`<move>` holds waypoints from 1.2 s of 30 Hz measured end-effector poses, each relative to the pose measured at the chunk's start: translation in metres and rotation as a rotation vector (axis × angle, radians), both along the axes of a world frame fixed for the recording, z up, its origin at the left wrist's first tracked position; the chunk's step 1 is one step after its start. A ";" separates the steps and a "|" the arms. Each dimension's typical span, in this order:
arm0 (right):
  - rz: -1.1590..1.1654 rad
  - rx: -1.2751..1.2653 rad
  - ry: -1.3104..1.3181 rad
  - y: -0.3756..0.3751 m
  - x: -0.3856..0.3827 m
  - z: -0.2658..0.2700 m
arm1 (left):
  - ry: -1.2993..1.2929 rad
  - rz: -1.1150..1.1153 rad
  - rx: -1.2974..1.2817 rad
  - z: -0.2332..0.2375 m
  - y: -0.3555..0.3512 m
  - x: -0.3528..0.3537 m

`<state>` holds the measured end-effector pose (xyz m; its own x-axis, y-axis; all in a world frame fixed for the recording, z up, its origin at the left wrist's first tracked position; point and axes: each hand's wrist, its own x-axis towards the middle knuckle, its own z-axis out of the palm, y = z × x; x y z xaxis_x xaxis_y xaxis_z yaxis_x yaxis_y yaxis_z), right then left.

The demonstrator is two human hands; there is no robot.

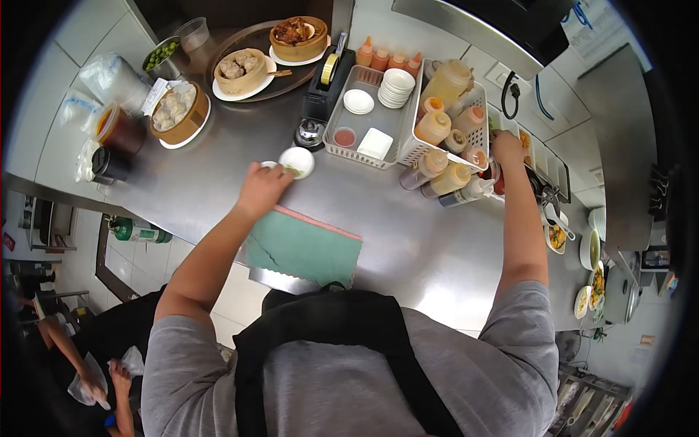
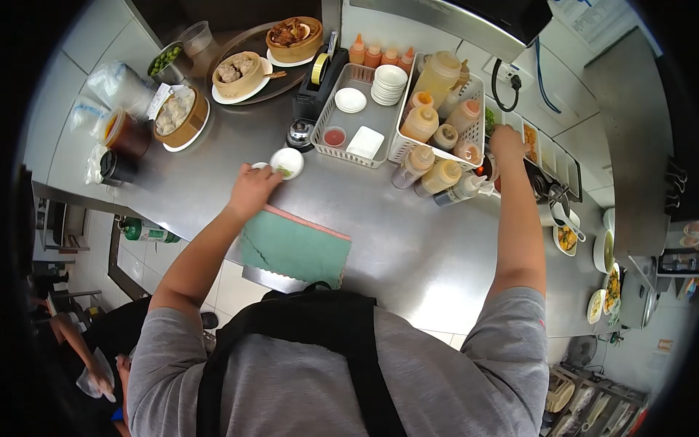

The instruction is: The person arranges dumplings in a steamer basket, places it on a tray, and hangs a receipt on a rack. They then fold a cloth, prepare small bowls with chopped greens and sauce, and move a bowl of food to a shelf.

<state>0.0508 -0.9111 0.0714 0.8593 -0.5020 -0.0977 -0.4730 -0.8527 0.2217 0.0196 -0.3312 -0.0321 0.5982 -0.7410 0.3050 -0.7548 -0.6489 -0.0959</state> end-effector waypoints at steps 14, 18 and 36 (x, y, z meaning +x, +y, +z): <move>0.292 0.714 -0.277 0.144 -0.066 0.095 | 0.071 0.521 -0.124 0.000 -0.012 0.005; 0.351 0.137 -0.220 0.183 -0.025 0.066 | 0.060 0.530 -0.317 0.002 0.031 -0.008; 0.721 1.039 -1.612 0.274 -0.168 0.159 | 0.401 0.431 -0.543 -0.028 0.098 -0.025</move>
<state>-0.1170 -0.6373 0.2308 0.4193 -0.3719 0.8282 0.7061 -0.4398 -0.5550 -0.0056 -0.2332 -0.0605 0.9385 -0.2293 0.2581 -0.3372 -0.7695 0.5423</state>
